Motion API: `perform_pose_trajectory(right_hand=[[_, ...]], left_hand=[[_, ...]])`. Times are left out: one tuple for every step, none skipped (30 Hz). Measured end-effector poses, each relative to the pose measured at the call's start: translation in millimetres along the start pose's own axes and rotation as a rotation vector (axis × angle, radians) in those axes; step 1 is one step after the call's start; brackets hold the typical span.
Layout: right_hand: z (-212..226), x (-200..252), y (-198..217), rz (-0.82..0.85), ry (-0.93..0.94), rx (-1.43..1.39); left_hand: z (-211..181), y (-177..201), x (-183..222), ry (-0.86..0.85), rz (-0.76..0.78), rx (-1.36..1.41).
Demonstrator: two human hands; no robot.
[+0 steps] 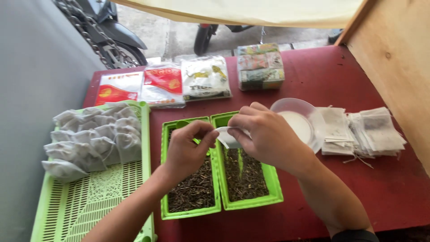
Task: Filling small tea bags with loose tea leaves and tying them closed with string
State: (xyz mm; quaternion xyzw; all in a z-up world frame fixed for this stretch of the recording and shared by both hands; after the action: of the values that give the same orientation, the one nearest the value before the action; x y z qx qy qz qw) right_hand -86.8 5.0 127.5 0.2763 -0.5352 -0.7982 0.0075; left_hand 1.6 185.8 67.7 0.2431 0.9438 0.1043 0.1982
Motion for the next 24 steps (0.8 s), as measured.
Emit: perform_pose_trajectory(right_hand=[[0.8, -1.9, -6.4, 0.000, 0.008, -0.004], [0.9, -3.8, -13.8, 0.041, 0.025, 0.013], [0.4, -3.9, -21.4, 0.085, 0.039, 0.029], [-1.9, -5.0, -26.9, 0.088, 0.044, 0.025], [-4.5, -4.9, -32.4, 0.115, 0.039, -0.020], [-7.5, -4.7, -38.3, 0.142, 0.034, -0.065], [-10.9, -4.7, -40.0, 0.152, 0.035, -0.068], [-14.5, -4.4, -42.1, 0.185, 0.043, -0.069], [-18.4, -4.5, -43.7, 0.218, 0.052, -0.071], [-19.0, -3.2, -42.6, 0.228, 0.052, -0.074], [-19.7, -3.5, -41.4, 0.230, 0.058, -0.082], [-20.2, -3.6, -39.7, 0.232, 0.063, -0.090], [-18.5, -6.7, -39.8, 0.231, 0.067, -0.091], [-16.2, -9.6, -39.7, 0.215, 0.103, -0.165], [-13.7, -10.9, -39.7, 0.200, 0.134, -0.241], [-16.0, -10.1, -45.2, 0.201, 0.134, -0.243], [-17.7, -8.9, -50.0, 0.177, 0.153, -0.229], [-19.3, -7.6, -54.8, 0.153, 0.172, -0.214], [-20.9, -7.1, -57.6, 0.155, 0.172, -0.215], [-21.8, -6.7, -59.7, 0.128, 0.202, -0.184], [-22.4, -6.4, -62.1, 0.103, 0.233, -0.155], [-23.0, -6.1, -63.2, 0.106, 0.234, -0.157], [-24.1, -6.3, -63.8, 0.093, 0.237, -0.145], [-25.5, -6.6, -64.4, 0.081, 0.240, -0.133]], left_hand=[[3.5, 2.5, 3.6, 0.001, -0.007, -0.005], [8.4, 4.0, 6.6, 0.035, 0.013, 0.027], [13.9, 3.6, 10.4, 0.072, 0.035, 0.061], [15.2, 3.9, 12.0, 0.076, 0.029, 0.060], [16.8, 2.4, 13.7, 0.087, 0.051, 0.091], [18.9, 0.6, 15.1, 0.097, 0.073, 0.122], [21.6, 1.8, 15.5, 0.106, 0.068, 0.128], [24.2, 2.8, 15.7, 0.101, 0.060, 0.126], [26.3, 3.8, 15.3, 0.096, 0.051, 0.123], [28.8, 2.4, 16.8, 0.104, 0.046, 0.128], [30.5, 2.7, 17.0, 0.093, 0.037, 0.119], [31.5, 2.6, 17.4, 0.082, 0.029, 0.110], [33.3, 0.5, 18.3, 0.080, 0.025, 0.107], [34.9, -2.2, 19.2, 0.077, 0.034, 0.141], [36.8, -5.8, 21.0, 0.076, 0.048, 0.175], [36.6, -5.6, 21.0, 0.079, 0.048, 0.175], [36.1, -5.6, 21.3, 0.065, 0.040, 0.162], [35.6, -5.6, 21.7, 0.052, 0.032, 0.149], [36.8, -5.0, 20.6, 0.053, 0.032, 0.150], [37.7, -4.1, 19.6, 0.037, 0.024, 0.128], [38.5, -3.0, 19.4, 0.022, 0.014, 0.105], [40.2, -2.8, 19.8, 0.025, 0.011, 0.105], [41.7, -2.0, 18.5, 0.011, -0.007, 0.085], [43.4, -1.4, 17.0, -0.004, -0.025, 0.065]])
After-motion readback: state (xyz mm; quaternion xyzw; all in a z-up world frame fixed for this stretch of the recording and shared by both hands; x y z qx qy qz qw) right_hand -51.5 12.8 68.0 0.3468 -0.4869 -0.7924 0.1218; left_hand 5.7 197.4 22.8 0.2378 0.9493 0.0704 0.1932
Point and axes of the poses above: each hand's wrist, its own x-axis away from the middle knuckle, its own y-axis out of the back of the hand, z = x × y, the point moved 2 cm from there along -x, towards the middle knuckle, and after that the axes turned 12 degrees about y, right-handed, at the moved point
